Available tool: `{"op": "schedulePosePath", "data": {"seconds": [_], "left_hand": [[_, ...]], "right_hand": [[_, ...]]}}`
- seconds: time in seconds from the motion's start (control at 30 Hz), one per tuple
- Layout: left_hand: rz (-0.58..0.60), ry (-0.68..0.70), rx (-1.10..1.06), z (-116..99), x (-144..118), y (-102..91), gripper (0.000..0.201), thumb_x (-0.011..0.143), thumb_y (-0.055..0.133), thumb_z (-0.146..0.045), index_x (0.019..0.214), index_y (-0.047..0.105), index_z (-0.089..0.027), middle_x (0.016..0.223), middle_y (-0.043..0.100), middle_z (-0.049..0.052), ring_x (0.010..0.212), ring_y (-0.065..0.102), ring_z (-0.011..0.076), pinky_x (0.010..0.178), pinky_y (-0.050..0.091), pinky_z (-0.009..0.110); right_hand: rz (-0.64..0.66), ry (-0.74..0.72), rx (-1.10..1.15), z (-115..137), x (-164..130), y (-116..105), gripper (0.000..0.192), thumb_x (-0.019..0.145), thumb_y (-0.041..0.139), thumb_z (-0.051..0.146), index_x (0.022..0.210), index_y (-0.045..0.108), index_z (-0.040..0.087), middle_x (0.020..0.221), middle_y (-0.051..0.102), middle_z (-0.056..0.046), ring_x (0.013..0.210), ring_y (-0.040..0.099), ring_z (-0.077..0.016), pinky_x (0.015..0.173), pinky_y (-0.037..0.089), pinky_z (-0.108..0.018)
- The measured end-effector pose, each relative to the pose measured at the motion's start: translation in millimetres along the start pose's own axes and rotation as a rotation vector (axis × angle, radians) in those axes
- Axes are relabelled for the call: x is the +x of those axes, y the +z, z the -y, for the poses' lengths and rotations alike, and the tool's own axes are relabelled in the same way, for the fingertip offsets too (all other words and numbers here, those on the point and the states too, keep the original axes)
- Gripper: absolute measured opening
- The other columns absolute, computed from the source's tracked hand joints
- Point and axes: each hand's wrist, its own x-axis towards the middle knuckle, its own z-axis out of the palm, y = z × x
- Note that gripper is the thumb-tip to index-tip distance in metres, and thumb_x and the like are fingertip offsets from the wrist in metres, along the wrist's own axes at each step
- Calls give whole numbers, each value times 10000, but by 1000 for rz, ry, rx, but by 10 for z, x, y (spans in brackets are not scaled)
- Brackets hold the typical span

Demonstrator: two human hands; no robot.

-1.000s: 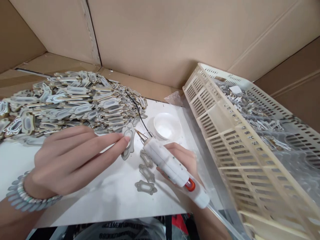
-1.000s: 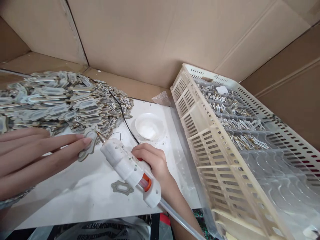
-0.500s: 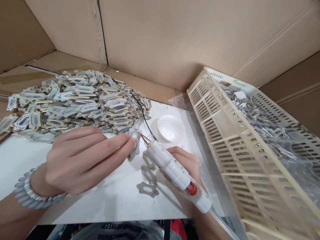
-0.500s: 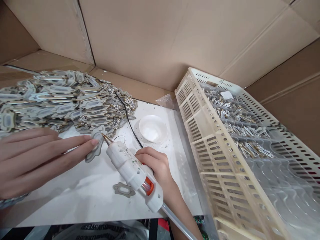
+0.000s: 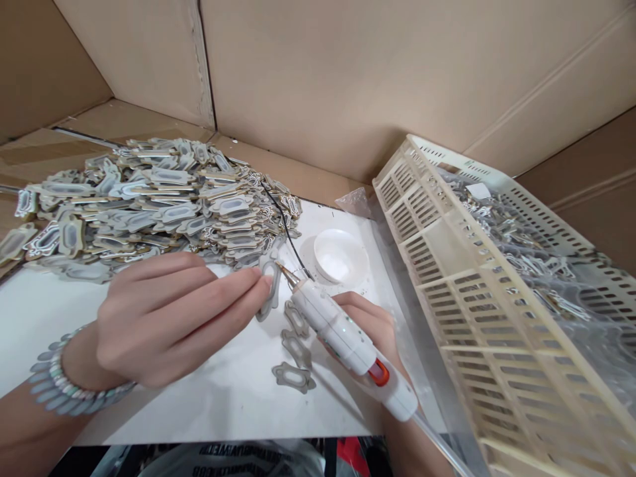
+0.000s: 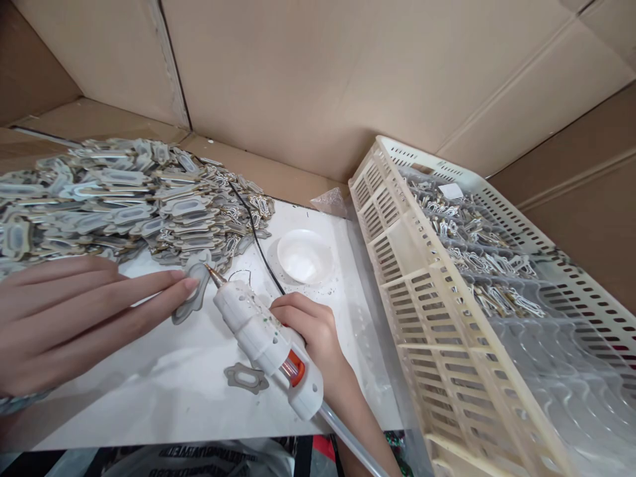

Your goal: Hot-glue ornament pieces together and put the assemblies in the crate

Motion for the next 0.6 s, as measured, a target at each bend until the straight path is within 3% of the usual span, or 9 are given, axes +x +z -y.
{"op": "schedulePosePath", "data": {"seconds": [0.1,0.43,0.6], "left_hand": [[24,151,83,-11,23,-4,368,953,421,-86,1213,681,-84,1009,750,134,686,585,191,640,419,389],[72,118,92,-52,34,-38,311,916,450,-59,1124,678,-96,995,755,104,673,540,192,616,414,388],[108,23,109,-119,47,-51,352,895,438,-57,1113,677,-195,986,759,46,630,575,205,610,435,407]], "right_hand": [[9,0,7,-10,-9,-2,118,855,620,113,801,664,209,851,693,-37,650,627,-135,587,500,-231],[27,18,-19,-6,-19,-15,142,888,587,153,781,660,211,843,699,-51,614,608,-141,571,508,-250],[40,17,-12,-7,-17,-14,122,851,582,140,783,659,204,820,693,-47,620,619,-144,572,509,-247]]}}
